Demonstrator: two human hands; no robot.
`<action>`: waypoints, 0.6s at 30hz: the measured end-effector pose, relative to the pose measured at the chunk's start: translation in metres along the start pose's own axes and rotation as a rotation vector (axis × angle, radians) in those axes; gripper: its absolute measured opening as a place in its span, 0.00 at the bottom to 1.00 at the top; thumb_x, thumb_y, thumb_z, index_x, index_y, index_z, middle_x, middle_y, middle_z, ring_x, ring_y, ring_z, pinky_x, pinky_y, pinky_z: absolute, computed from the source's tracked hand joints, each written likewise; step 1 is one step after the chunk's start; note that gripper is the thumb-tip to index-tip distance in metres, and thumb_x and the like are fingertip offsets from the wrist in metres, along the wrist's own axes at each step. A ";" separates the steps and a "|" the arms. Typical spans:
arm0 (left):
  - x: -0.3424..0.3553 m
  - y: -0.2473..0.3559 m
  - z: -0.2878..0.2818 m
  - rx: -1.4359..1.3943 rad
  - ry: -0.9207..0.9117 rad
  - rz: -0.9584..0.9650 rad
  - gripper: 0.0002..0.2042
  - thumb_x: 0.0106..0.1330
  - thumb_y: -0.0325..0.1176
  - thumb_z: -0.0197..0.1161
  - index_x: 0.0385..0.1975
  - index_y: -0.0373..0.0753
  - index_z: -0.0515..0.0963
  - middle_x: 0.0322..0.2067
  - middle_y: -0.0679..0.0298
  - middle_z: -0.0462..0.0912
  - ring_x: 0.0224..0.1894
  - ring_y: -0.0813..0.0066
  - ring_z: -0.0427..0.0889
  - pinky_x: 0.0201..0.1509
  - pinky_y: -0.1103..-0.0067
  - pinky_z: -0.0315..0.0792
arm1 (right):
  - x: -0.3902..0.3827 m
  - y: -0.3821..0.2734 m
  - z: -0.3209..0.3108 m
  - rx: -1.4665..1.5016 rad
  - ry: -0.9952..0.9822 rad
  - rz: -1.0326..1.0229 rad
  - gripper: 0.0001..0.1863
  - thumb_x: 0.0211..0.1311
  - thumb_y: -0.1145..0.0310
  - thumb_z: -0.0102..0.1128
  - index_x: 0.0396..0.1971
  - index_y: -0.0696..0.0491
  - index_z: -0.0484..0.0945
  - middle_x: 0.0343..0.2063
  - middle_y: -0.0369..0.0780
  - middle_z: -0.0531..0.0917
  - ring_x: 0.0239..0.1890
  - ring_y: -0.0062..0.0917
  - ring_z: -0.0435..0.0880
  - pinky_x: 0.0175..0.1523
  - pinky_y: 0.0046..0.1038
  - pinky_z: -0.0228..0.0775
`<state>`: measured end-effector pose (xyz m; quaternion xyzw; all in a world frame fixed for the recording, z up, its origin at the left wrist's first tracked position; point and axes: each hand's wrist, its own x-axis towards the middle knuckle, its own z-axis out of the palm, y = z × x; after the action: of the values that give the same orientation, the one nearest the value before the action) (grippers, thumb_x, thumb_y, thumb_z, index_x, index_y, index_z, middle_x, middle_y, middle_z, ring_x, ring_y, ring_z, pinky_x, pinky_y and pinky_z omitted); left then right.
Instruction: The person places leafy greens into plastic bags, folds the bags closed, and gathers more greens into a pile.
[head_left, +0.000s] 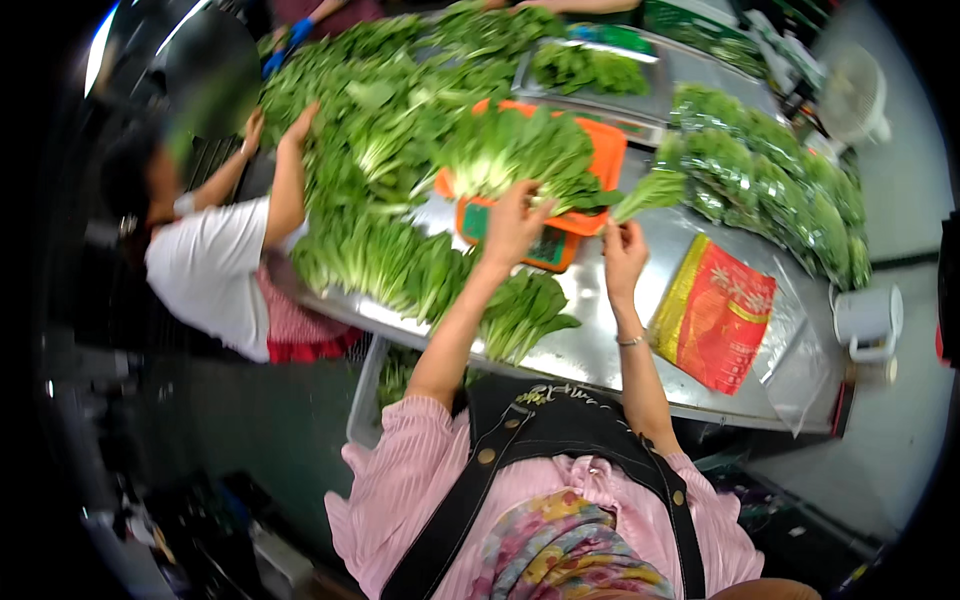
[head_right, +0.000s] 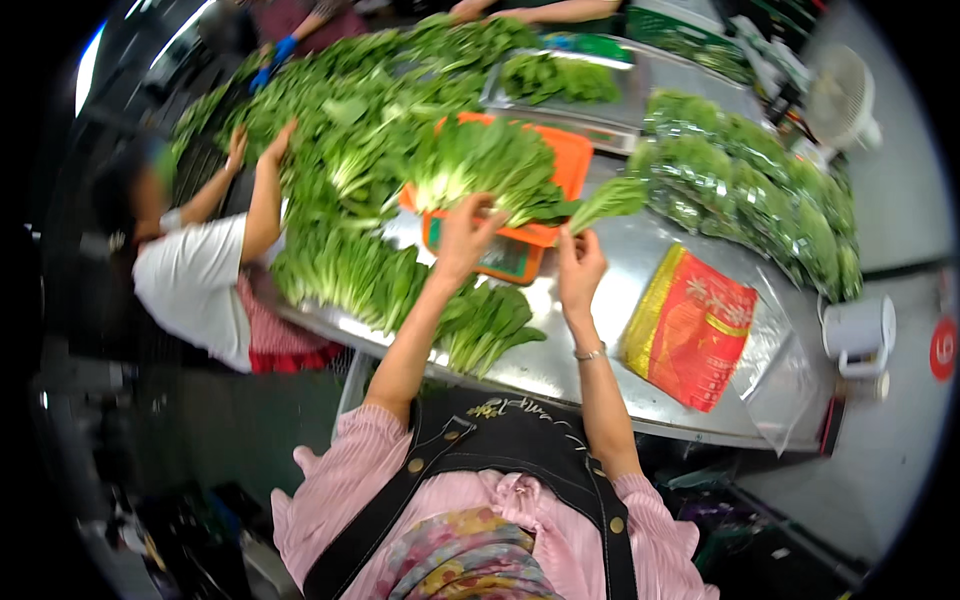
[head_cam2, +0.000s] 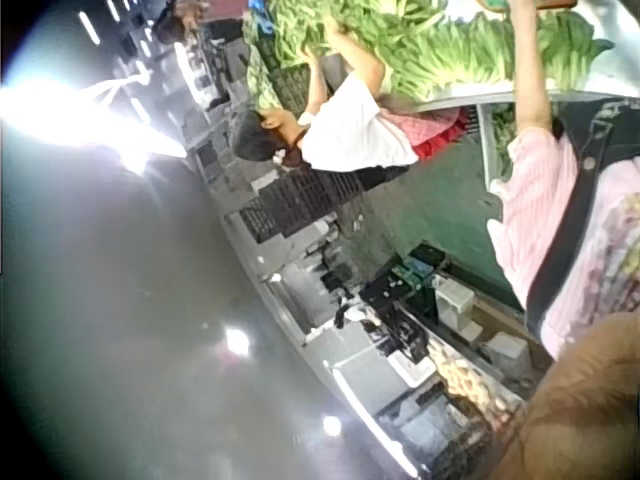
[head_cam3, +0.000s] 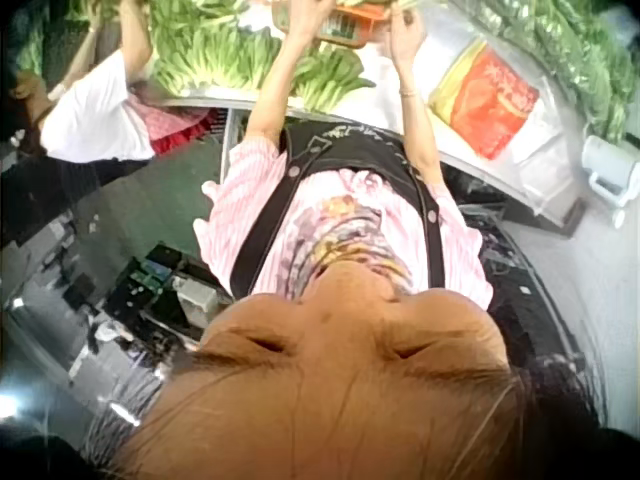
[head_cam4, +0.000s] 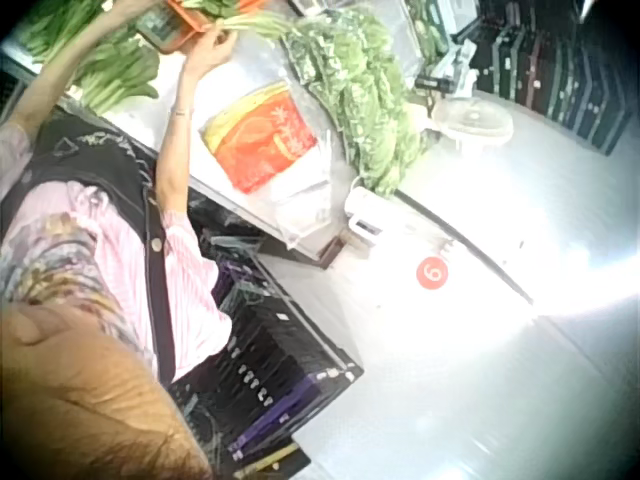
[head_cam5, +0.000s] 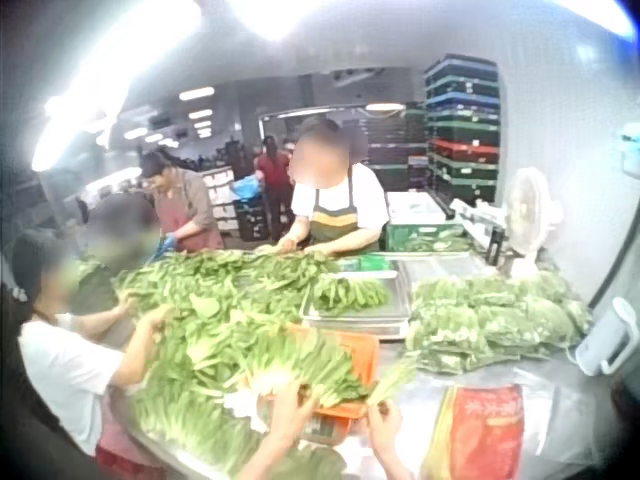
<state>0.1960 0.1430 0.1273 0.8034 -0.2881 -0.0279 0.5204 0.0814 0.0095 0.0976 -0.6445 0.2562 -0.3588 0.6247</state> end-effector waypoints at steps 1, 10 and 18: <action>-0.017 0.007 0.000 -0.107 -0.051 -0.013 0.19 0.58 0.35 0.64 0.46 0.32 0.70 0.39 0.55 0.76 0.37 0.66 0.77 0.38 0.74 0.71 | -0.012 -0.012 -0.001 -0.130 -0.069 -0.027 0.09 0.61 0.67 0.56 0.30 0.58 0.75 0.18 0.34 0.78 0.19 0.13 0.73 0.24 0.18 0.64; -0.114 -0.001 -0.081 -0.068 0.285 -0.154 0.12 0.61 0.25 0.57 0.44 0.32 0.76 0.35 0.55 0.82 0.34 0.69 0.80 0.38 0.76 0.72 | -0.081 -0.050 0.012 -0.397 -0.604 -0.165 0.22 0.52 0.71 0.65 0.48 0.56 0.72 0.33 0.40 0.78 0.27 0.22 0.78 0.31 0.21 0.70; -0.171 -0.126 -0.137 0.630 0.331 -0.385 0.19 0.59 0.30 0.58 0.49 0.27 0.69 0.46 0.45 0.73 0.48 0.47 0.71 0.53 0.65 0.64 | -0.059 0.040 -0.180 -1.142 -0.056 -0.232 0.25 0.55 0.66 0.59 0.50 0.64 0.68 0.48 0.54 0.71 0.51 0.46 0.70 0.56 0.39 0.61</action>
<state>0.1561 0.3766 0.0388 0.9564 -0.0392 0.0942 0.2735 -0.0905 -0.0600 0.0426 -0.9123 0.3200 -0.2128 0.1414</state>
